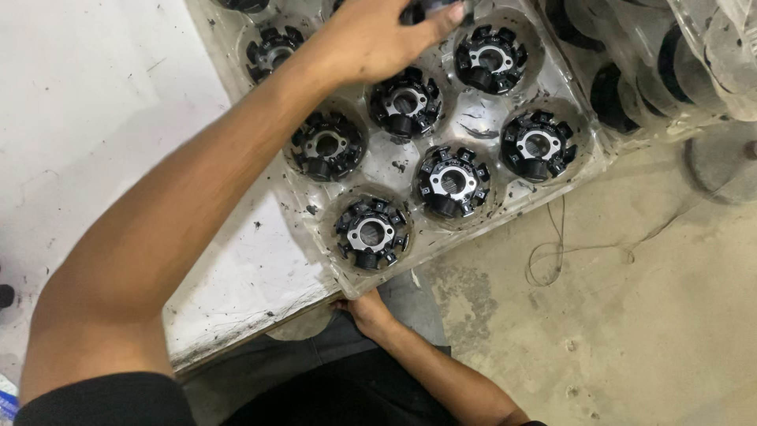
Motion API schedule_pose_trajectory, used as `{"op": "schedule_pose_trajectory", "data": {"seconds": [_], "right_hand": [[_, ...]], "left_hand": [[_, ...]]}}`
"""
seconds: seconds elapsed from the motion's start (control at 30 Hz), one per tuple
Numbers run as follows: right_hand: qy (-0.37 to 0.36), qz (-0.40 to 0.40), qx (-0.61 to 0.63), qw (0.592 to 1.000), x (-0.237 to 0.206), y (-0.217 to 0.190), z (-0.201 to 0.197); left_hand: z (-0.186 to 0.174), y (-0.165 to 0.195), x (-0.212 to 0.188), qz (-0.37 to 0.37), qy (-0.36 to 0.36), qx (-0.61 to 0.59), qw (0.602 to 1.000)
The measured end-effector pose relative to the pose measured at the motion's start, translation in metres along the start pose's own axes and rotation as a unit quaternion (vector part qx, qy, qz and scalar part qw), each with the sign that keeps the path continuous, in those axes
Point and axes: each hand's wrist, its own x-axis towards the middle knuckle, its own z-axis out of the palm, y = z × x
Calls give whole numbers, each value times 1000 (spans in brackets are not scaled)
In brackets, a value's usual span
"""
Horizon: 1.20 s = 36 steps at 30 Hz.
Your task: The person holds a rotor component in one hand and a glue tube in the other, squeezing adhesive onto the magnet pads of the part. They rotate the part to reach each pad, then place the finished part into a plastic tray and pick up the next one, repeating the process for a series of parts.
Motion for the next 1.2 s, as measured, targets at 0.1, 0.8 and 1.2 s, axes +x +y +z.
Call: {"op": "schedule_pose_trajectory", "data": {"seconds": [0.1, 0.8, 1.2], "right_hand": [[-3, -4, 8, 1000, 2, 6, -4], [76, -179, -35, 980, -74, -24, 27], [-133, -430, -193, 872, -121, -50, 116]], "left_hand": [[-19, 26, -69, -106, -103, -268, 952], [24, 29, -391, 3, 396, -769, 502], [35, 25, -430, 22, 434, -831, 348]]}}
